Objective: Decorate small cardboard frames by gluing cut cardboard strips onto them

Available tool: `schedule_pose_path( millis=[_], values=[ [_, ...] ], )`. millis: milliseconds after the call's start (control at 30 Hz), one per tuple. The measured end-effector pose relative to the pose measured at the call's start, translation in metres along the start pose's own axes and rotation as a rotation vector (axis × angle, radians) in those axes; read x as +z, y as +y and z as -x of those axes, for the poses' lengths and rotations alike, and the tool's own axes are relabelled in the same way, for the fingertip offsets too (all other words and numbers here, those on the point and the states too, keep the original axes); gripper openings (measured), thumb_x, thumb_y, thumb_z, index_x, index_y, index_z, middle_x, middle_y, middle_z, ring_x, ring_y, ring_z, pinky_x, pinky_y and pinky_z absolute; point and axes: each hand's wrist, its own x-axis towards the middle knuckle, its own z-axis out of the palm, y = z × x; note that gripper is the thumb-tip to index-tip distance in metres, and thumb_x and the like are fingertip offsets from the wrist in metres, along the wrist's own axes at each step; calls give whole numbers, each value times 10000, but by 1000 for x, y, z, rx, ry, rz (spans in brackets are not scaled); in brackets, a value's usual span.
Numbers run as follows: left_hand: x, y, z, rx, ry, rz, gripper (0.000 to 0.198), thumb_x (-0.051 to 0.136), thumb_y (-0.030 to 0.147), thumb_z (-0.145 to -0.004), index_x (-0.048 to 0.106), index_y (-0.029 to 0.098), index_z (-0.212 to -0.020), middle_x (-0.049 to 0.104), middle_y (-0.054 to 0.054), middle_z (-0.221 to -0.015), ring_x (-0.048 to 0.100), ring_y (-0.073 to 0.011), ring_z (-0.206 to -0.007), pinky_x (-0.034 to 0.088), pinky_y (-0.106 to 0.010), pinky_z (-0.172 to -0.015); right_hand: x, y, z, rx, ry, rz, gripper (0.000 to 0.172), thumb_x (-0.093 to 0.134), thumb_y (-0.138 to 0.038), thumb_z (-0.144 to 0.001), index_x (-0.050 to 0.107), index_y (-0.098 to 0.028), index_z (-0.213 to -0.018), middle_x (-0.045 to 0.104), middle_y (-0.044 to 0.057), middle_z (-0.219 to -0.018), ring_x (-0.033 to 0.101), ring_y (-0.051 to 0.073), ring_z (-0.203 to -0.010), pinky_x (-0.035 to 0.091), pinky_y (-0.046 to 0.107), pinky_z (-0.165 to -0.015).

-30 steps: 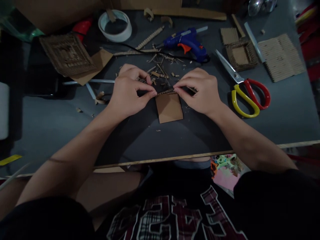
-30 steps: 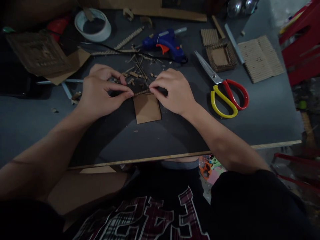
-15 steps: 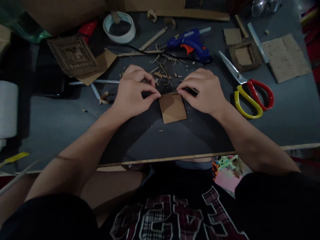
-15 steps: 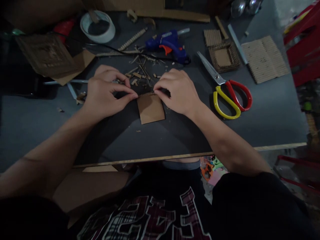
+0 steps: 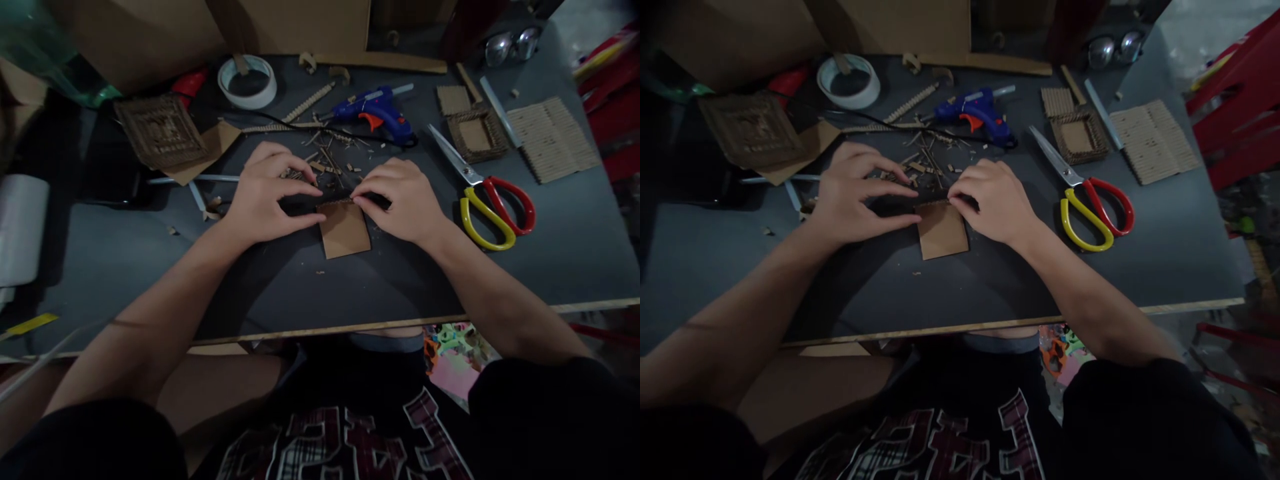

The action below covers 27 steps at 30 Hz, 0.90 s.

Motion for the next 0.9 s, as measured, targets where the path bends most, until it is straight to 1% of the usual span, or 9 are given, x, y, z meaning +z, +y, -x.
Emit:
schedule_pose_path(
  millis=[67,133,267,333,400,500,567,733,900],
  values=[
    [0,1,0,-10,-22,14,392,744,682,-737,736,350,-944,724,6,-1065,585,-250,-1064,495,-492,-948,0,0,0,-7,9,2,163,593,-287,-914,752,-267,-882,764,31,-920,664,259,-933,465,438,-817],
    [0,3,-1,-24,-28,27,429,751,718,-700,736,353,-926,725,0,-1074,585,-257,-1080,487,-486,-964,0,1,0,-17,20,3,161,596,-284,-909,752,-264,-875,764,30,-911,665,255,-916,463,432,-805],
    [0,4,-4,-81,-104,50,455,708,752,-718,744,326,-873,718,-13,-1089,570,-255,-1114,457,-487,-1024,1,2,1,-30,33,8,157,601,-276,-900,753,-256,-868,766,32,-905,663,249,-894,458,421,-791],
    [0,3,-4,-81,-136,65,467,697,757,-725,746,311,-855,711,-22,-1096,563,-262,-1132,445,-497,-1041,1,2,1,-32,30,12,153,605,-271,-895,754,-252,-865,767,33,-905,662,249,-896,455,416,-785],
    [0,0,-4,-41,-122,61,444,695,739,-742,752,314,-855,708,-31,-1097,564,-273,-1131,446,-500,-1026,1,2,1,-36,20,10,158,601,-272,-894,754,-246,-863,766,35,-905,661,249,-895,455,414,-785],
    [1,-4,-1,90,-54,25,364,710,675,-776,764,337,-898,711,-37,-1088,570,-274,-1086,462,-478,-962,-1,0,1,-28,-6,3,190,572,-273,-909,756,-240,-874,765,39,-923,662,248,-902,460,419,-810],
    [1,-5,0,140,-37,13,340,712,648,-792,766,340,-925,708,-37,-1093,563,-269,-1068,463,-463,-937,-2,-1,0,-15,-12,3,202,562,-275,-916,758,-240,-885,762,43,-924,661,249,-906,463,423,-823],
    [1,-4,-2,49,-116,24,390,675,687,-798,763,321,-897,694,-36,-1091,545,-270,-1075,439,-466,-969,-3,1,0,-13,-5,-8,206,566,-278,-925,769,-248,-910,748,53,-899,652,257,-891,480,437,-813],
    [2,-2,-3,101,-21,34,357,719,665,-774,769,327,-879,708,-25,-1021,583,-251,-1037,464,-408,-937,-2,2,0,-15,-16,5,213,561,-291,-942,770,-253,-925,738,58,-905,640,257,-884,490,437,-808]
  ],
)
